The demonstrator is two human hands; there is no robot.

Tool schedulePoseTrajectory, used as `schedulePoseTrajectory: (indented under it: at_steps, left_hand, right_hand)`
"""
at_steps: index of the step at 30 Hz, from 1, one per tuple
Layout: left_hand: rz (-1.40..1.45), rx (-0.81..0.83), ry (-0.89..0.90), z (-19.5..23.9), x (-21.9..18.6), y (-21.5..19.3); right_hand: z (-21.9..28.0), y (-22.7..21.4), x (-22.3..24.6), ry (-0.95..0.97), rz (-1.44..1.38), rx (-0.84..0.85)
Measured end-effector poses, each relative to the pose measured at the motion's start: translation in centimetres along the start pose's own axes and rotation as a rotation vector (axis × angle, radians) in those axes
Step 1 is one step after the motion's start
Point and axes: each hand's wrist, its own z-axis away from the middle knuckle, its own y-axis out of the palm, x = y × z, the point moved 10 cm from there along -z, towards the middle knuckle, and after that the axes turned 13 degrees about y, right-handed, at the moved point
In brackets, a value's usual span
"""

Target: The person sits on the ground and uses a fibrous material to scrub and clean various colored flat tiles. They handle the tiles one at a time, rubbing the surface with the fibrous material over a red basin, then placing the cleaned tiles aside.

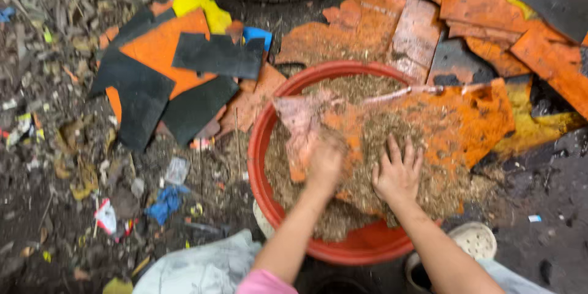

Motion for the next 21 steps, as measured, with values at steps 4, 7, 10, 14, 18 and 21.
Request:
schedulePoseTrajectory:
  at_steps: [4, 7, 10, 14, 18, 21]
  left_hand:
    - [-0.263, -0.28, 0.08, 1.3, 3.5, -4.3]
    - [-0.27, -0.309, 0.008, 4.0, 2.9, -4.2]
    - [-0.23, -0.299, -0.06, 6.1, 3.5, -4.6]
    - [-0.232, -0.334, -0.054, 5.0, 5.7, -5.9]
    - [-0.29, -0.305, 0.06, 1.6, 3.1, -5.7]
    - [-0.28, -0.187, 0.145, 3.2, -1.9, -4.6]
  right_hand:
    - [1.7, 1.1, 0.1, -0.001, 0.017, -0.007]
    - [1.1, 0.6, 0.1, -0.01, 0.044, -0.038]
    - [-0.5, 0.4, 0.2, -0.009, 0.006, -0.053]
    - [1.3, 1.4, -0.3, -0.01, -0.018, -0.051]
    - [1.2, 0.8, -0.6, -0.017, -0.003, -0.075]
    - [0.4, 0.4, -0.2, -0.005, -0.003, -0.035]
